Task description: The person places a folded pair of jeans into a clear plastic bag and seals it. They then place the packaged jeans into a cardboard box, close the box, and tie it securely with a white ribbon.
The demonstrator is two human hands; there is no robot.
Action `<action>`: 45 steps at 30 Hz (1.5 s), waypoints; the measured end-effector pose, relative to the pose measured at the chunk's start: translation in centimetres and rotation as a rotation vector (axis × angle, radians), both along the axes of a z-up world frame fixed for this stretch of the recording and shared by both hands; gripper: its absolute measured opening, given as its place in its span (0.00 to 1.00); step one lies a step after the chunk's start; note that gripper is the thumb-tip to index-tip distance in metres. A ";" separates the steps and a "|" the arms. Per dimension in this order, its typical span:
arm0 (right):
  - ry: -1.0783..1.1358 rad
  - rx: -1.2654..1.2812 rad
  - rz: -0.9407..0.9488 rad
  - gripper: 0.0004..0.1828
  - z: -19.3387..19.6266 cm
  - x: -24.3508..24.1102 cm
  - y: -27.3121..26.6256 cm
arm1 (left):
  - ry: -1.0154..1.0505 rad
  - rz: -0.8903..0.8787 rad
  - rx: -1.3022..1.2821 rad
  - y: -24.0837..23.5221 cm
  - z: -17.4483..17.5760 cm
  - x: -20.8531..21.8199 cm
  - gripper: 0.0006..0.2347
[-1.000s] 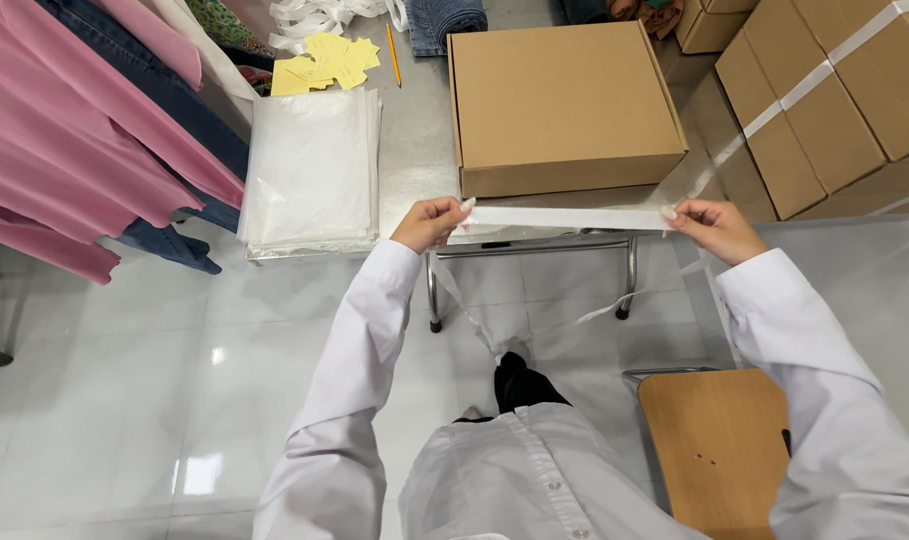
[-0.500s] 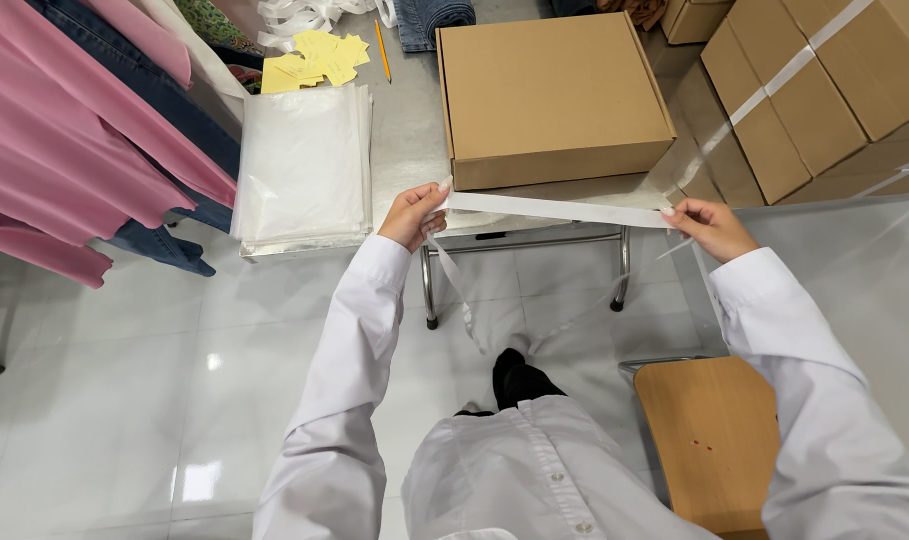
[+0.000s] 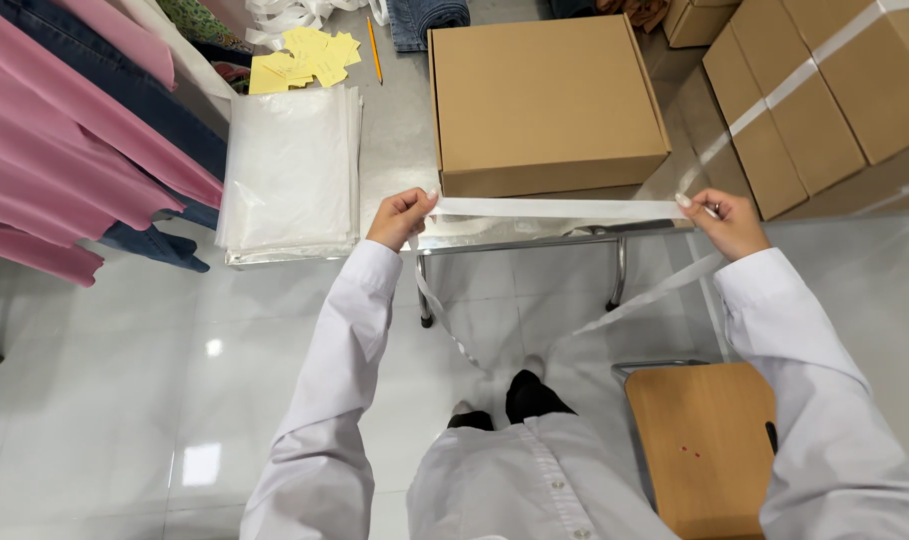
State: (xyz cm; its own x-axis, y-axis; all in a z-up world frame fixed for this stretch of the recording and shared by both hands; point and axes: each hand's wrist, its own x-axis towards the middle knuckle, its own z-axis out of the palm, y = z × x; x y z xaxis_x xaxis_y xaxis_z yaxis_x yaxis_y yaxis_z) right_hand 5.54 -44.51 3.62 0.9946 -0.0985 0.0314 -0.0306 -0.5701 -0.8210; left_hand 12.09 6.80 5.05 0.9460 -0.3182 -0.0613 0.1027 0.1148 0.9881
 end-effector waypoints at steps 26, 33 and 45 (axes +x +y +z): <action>-0.002 0.083 0.261 0.09 -1.3 19.9 -9.2 | -0.056 0.409 0.288 -4.9 -8.3 13.9 0.12; 0.025 0.058 0.187 0.13 -6.1 25.5 -10.2 | -0.085 0.336 0.716 -4.1 -14.1 20.5 0.14; 0.036 -0.135 0.124 0.19 -9.4 34.6 -10.7 | -0.053 0.372 0.881 -3.8 -17.1 32.8 0.16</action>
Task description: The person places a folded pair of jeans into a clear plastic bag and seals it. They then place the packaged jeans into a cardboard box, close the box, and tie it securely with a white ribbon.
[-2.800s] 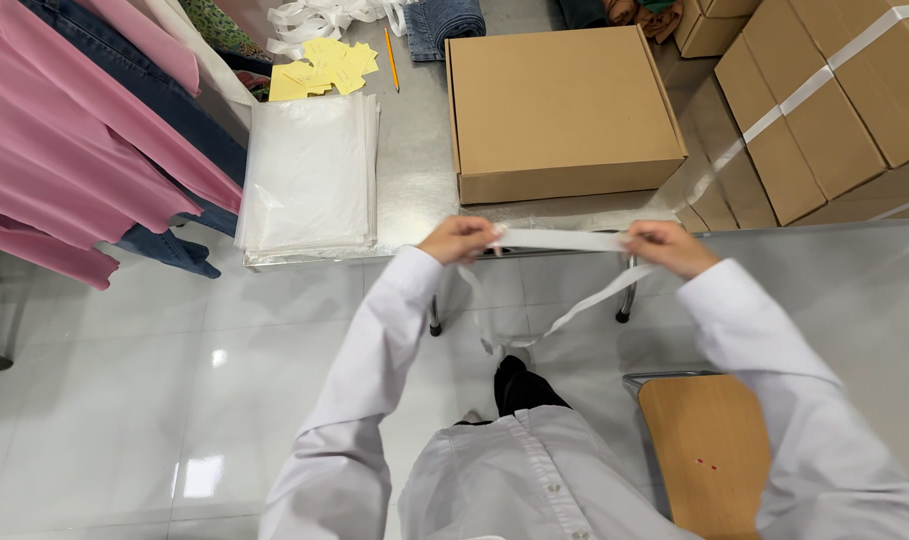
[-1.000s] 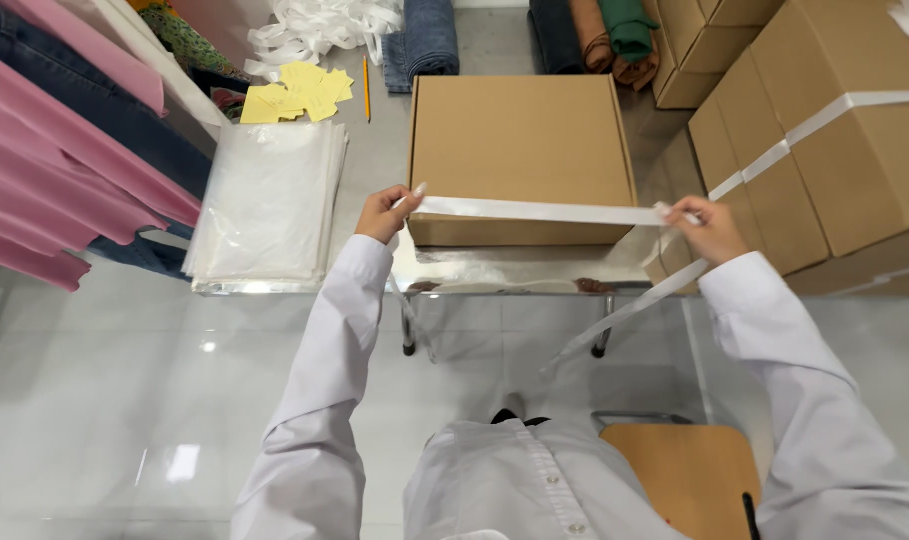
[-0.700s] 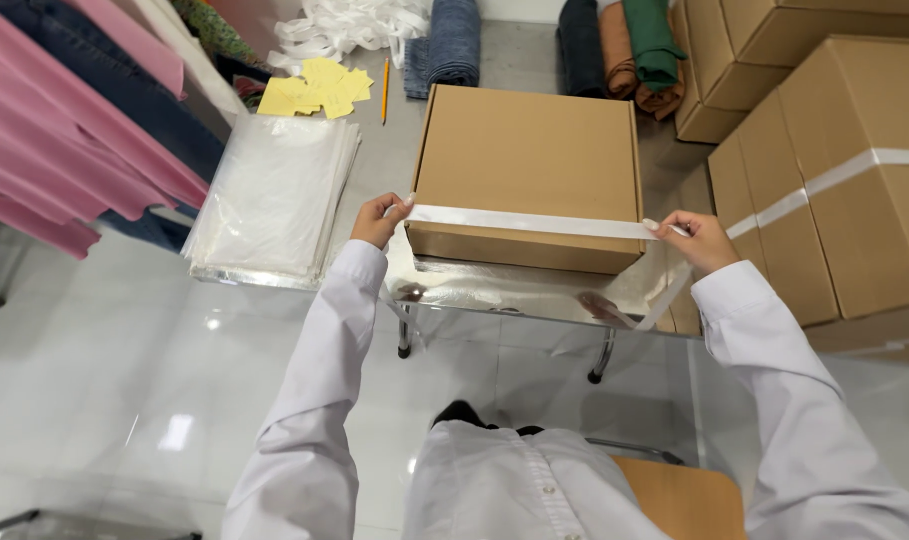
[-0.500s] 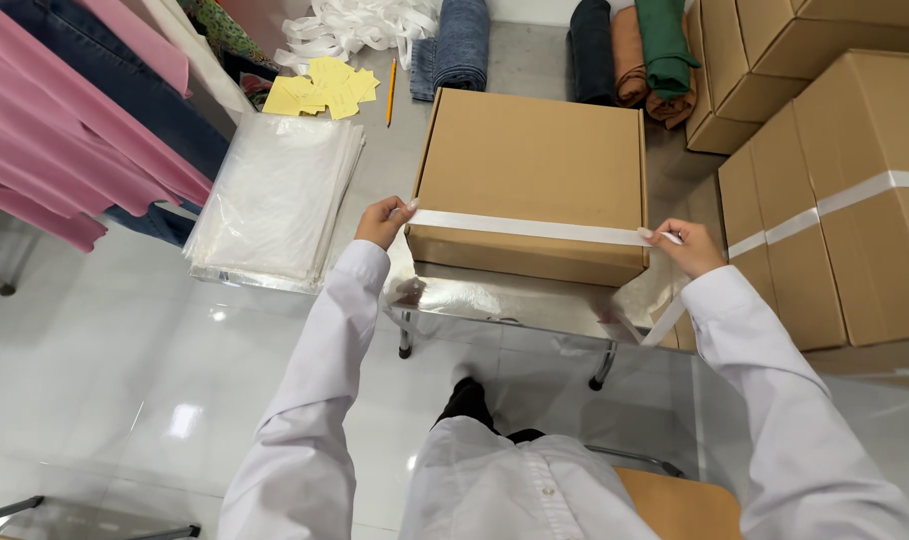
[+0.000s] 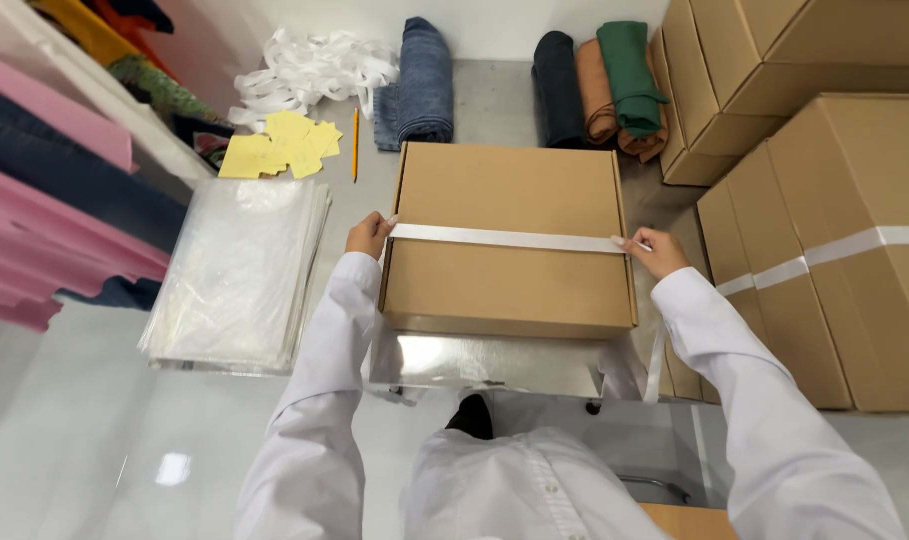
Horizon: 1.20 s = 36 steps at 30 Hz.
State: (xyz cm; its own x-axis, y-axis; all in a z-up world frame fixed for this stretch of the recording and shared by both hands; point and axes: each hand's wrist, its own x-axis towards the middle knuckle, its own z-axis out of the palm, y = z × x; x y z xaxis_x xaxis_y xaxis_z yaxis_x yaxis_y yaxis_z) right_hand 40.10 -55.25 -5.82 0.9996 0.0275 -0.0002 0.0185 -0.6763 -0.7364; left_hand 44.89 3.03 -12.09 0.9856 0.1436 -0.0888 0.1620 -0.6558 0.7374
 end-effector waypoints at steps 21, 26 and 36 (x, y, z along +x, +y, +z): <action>0.257 0.732 -0.135 0.09 -8.4 4.7 -2.1 | 0.256 -0.248 -0.963 2.0 -0.3 2.5 0.14; 0.285 0.731 -0.108 0.08 -9.4 4.5 -3.0 | 0.292 -0.286 -0.997 2.9 -2.4 2.8 0.11; 0.268 0.717 -0.020 0.08 -14.5 5.2 -5.4 | 0.219 -0.095 -1.040 1.2 -2.6 -0.3 0.08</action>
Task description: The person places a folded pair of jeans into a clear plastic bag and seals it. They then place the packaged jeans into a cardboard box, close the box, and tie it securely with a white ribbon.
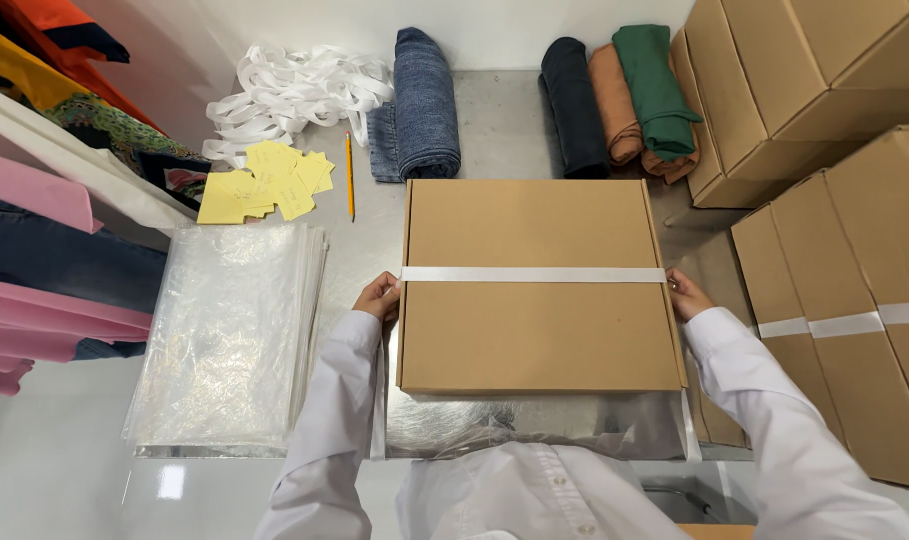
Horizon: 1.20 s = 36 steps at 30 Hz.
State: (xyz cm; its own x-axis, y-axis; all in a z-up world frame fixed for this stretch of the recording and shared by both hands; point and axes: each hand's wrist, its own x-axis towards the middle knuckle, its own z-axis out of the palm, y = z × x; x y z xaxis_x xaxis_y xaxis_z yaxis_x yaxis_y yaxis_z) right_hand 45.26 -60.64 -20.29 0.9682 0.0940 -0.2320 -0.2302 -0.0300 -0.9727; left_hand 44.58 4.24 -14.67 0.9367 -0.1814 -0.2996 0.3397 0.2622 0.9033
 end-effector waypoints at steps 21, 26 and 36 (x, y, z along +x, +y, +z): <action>0.105 -0.374 0.162 0.12 -3.9 4.5 -6.7 | 0.059 -0.026 0.454 3.3 -5.4 3.3 0.11; 0.086 -0.426 0.057 0.08 -7.4 4.4 -6.4 | 0.097 0.045 0.373 1.8 -6.2 2.8 0.09; 0.215 -0.919 -0.047 0.15 -7.1 4.0 -4.7 | 0.265 0.020 0.251 2.0 -5.4 3.1 0.07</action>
